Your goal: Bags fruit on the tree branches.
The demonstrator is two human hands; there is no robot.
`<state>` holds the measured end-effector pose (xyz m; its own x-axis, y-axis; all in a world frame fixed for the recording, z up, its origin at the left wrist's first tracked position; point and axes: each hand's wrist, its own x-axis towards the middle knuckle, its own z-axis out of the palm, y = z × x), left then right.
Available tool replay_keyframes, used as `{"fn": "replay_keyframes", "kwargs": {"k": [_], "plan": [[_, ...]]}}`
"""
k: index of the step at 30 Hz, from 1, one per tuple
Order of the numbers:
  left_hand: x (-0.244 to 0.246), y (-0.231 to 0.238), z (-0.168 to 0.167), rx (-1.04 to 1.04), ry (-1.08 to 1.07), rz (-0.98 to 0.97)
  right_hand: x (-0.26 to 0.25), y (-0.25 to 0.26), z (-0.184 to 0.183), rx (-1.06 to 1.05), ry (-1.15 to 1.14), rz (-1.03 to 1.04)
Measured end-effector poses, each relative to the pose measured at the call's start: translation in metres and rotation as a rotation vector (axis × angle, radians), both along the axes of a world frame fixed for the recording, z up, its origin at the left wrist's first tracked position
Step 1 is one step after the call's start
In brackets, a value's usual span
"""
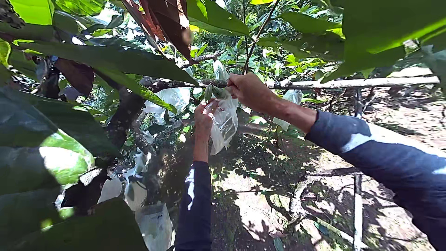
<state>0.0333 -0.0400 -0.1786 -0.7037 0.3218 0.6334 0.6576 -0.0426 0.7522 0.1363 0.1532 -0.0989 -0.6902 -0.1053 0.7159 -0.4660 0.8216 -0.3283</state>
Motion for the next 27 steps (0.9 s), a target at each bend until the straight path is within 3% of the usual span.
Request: {"fn": "replay_keyframes", "kwargs": {"k": [4,7,9,13,16,19,27], "plan": [[0.004,0.002,0.007,-0.003,0.054,0.166,-0.011,-0.001,0.025,0.083,-0.050,-0.030],[0.008,0.002,0.012,-0.026,0.040,0.198,-0.057,0.020,0.015,0.102,0.005,0.000],[0.010,0.001,0.015,0.011,0.041,0.151,-0.060,0.023,0.031,0.129,-0.185,-0.021],[-0.002,-0.014,0.007,0.101,0.063,0.067,-0.120,0.079,-0.016,0.159,-0.009,0.121],[0.000,-0.013,0.009,0.120,0.072,0.086,-0.095,0.062,0.001,0.111,0.033,0.113],[0.007,-0.006,0.016,0.060,0.110,0.166,-0.021,0.003,0.059,0.033,-0.146,-0.042],[0.002,-0.002,0.024,0.127,0.196,0.256,-0.023,-0.007,0.063,-0.092,-0.064,0.019]]}}
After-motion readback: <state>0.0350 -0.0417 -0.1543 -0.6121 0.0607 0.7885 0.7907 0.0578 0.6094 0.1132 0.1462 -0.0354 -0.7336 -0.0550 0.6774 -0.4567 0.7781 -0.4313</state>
